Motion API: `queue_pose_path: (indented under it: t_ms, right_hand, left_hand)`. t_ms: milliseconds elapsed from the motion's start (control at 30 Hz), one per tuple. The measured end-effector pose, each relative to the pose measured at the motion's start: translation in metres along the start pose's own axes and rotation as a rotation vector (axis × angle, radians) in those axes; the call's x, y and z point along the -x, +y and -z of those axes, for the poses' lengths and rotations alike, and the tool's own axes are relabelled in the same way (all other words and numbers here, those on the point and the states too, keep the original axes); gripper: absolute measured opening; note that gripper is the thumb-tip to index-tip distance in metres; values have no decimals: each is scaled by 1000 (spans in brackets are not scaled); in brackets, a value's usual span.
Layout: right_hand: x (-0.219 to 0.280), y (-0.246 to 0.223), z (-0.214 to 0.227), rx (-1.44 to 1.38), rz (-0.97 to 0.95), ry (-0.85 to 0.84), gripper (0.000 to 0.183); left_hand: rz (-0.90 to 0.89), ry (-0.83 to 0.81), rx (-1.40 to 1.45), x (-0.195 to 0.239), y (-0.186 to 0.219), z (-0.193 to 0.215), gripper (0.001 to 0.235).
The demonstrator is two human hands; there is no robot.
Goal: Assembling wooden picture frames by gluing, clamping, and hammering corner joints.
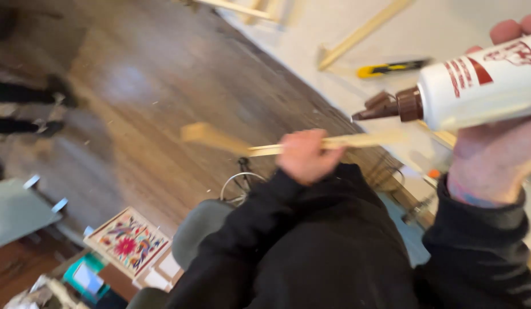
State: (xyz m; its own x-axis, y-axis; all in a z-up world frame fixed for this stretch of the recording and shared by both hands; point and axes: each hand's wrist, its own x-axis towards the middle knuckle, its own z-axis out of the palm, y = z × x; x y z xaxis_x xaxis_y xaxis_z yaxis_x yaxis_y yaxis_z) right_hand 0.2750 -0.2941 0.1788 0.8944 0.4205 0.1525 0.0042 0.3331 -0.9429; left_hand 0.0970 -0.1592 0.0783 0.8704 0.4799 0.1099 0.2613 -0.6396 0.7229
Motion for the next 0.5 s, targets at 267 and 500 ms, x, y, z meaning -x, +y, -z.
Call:
queue_pose_path:
  t_ms: [267,500]
  right_hand:
    - [12,-22,-38,82,-76,-130,67]
    - [16,-26,-38,87,-69,-131,65]
  left_hand:
    - [-260,43,-140,26,25,-88,57]
    - [-254,-37,-174,29,37,-91,58]
